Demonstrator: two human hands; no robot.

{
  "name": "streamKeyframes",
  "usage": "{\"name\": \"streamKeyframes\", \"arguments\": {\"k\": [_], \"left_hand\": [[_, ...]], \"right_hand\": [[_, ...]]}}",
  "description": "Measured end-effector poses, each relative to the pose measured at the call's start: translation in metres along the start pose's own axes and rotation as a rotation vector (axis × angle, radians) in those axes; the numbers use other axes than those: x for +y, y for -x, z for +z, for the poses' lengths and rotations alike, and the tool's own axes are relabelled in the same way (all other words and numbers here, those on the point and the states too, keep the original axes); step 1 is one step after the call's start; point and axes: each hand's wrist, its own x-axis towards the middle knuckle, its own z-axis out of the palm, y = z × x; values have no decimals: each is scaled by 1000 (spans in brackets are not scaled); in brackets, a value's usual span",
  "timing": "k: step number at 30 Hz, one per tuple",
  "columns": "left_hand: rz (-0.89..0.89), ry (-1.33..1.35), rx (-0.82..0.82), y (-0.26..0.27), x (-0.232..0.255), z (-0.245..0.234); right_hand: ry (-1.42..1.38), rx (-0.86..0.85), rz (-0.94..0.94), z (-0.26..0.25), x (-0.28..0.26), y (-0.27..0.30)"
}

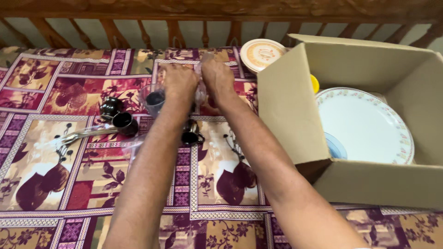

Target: The person wipes several plates with a cloth, then places them into a cardboard box. They also pack bowls, glasses, and mugs into the box. The task is performed on a dining table with a patterned tablecloth.

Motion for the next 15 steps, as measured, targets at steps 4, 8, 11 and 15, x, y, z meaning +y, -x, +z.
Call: {"name": "streamKeyframes", "arguments": {"k": [4,8,11,15], "left_hand": [[2,22,80,7,-5,-27],[-102,27,170,11,-1,-82],[-183,220,221,7,15,-124],[-216,451,341,1,60,-177]], "right_hand": [[69,272,-2,-50,6,-13],[149,466,-106,-123,22,-8],[235,664,-172,-193,54,4],[-286,373,1,-292,145,42]]}}
